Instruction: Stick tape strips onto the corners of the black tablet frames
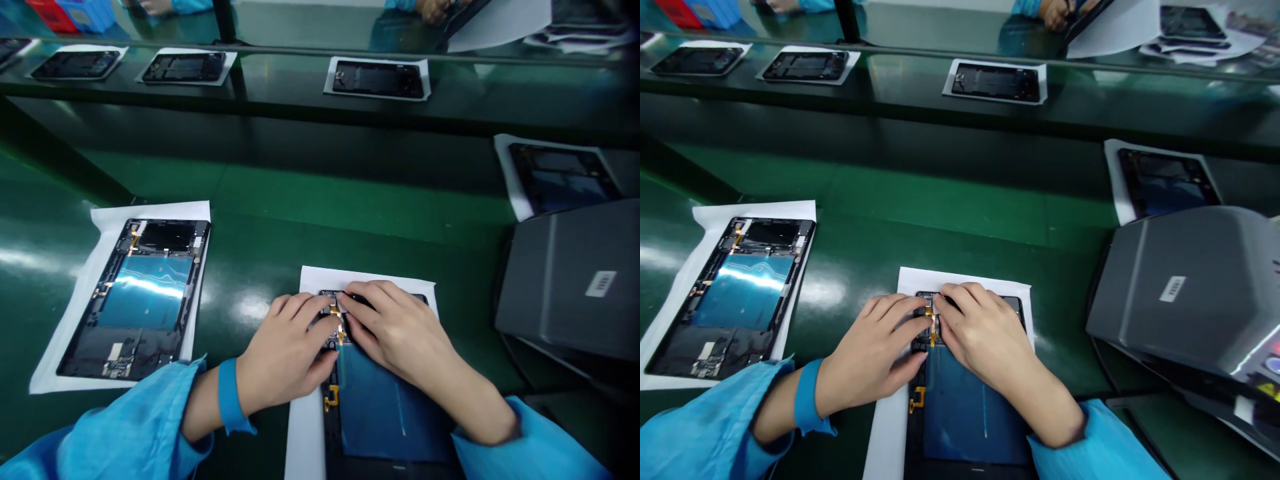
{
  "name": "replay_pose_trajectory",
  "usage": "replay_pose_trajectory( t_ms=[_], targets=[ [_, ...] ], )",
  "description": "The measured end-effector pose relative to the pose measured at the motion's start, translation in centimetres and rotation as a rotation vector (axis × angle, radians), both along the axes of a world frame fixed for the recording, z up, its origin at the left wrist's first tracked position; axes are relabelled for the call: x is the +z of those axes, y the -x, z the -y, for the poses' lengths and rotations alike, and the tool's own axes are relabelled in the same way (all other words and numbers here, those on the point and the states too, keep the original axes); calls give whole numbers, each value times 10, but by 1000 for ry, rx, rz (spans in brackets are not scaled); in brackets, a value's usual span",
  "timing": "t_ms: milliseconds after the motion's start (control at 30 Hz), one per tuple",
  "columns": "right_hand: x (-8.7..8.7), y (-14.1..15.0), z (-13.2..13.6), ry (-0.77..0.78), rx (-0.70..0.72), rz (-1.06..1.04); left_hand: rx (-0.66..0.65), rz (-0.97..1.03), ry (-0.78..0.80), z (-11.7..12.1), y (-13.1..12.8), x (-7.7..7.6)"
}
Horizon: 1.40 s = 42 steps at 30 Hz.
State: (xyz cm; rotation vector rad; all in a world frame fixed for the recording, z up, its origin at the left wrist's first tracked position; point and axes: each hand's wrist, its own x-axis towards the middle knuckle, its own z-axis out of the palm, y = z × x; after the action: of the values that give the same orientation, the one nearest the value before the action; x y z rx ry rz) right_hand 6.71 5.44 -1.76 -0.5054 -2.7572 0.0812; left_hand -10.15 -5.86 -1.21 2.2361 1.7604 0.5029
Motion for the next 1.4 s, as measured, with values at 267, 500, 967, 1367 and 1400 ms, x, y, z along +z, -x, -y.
replay_pose_trajectory(
  t_ms=[267,500,967,1367,1400],
  targets=[
    [0,-1,0,-20,7,21,1,6,26,1,0,-2],
    [1,-1,1,-43,30,23,3,7,21,3,-1,-1],
    [1,-8,12,-39,68,-2,-4,4,-5,3,0,-2],
    [-5,-105,33,156,-171,-232,-1,21,15,-4,3,2],
    [-6,-104,31,169,-188,-246,-2,10,11,-5,4,2]
  ],
)
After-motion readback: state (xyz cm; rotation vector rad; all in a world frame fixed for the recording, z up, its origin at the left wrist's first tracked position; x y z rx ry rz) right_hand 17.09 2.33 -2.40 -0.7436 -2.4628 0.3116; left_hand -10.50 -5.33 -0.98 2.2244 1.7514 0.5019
